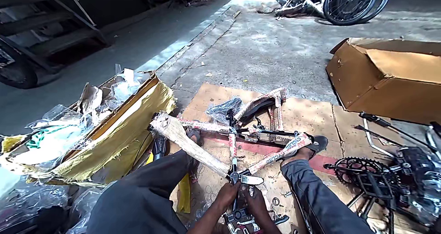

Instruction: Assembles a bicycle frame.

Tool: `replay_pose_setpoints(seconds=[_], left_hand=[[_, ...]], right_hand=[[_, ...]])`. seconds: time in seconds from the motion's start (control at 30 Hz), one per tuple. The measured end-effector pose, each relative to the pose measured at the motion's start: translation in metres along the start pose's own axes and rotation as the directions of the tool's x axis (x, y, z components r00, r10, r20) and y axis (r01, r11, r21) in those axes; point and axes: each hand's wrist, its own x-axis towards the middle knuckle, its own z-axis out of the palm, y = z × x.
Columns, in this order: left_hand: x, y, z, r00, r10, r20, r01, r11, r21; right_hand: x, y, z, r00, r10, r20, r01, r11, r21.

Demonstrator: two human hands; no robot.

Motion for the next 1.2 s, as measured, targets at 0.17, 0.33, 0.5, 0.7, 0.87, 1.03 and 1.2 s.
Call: replay_pose_setpoints(seconds=[0.17,0.33,0.5,0.7,0.87,1.03,1.2], left_hand=[[-0.023,0.016,-0.01,0.994,-0.02,0.107,-0.035,0.874,0.486],[-0.037,0.023,-0.006,0.992,-0.043,0.119,-0.045,0.76,0.649],[-0.038,0.03,-0.01,0.99,-0.073,0.123,-0.032,0.726,0.687],[-0.044,0.026,-0.011,0.988,-0.048,0.149,-0.068,0.723,0.688],[-0.045,0.028,-0.005,0.991,-0.084,0.107,-0.012,0.732,0.681],[-0.044,0.031,-0.006,0.991,-0.091,0.1,0.0,0.741,0.671],[-0.044,0.028,-0.012,0.995,-0.06,0.078,-0.006,0.757,0.654]], right_hand=[[-0.003,-0.031,-0.017,0.991,0.129,-0.041,-0.106,0.927,0.36],[-0.006,-0.071,-0.083,0.844,0.059,-0.533,0.256,0.829,0.497],[-0.008,-0.02,-0.032,0.869,-0.01,-0.494,0.091,0.986,0.14],[-0.007,-0.001,-0.002,0.994,0.075,-0.078,-0.082,0.992,-0.099],[-0.009,-0.066,-0.088,0.894,-0.024,-0.448,0.2,0.915,0.349],[-0.006,-0.039,-0.059,0.691,-0.086,-0.717,0.278,0.948,0.154],[-0.014,0.003,0.005,0.998,0.035,-0.048,-0.05,0.939,-0.34]])
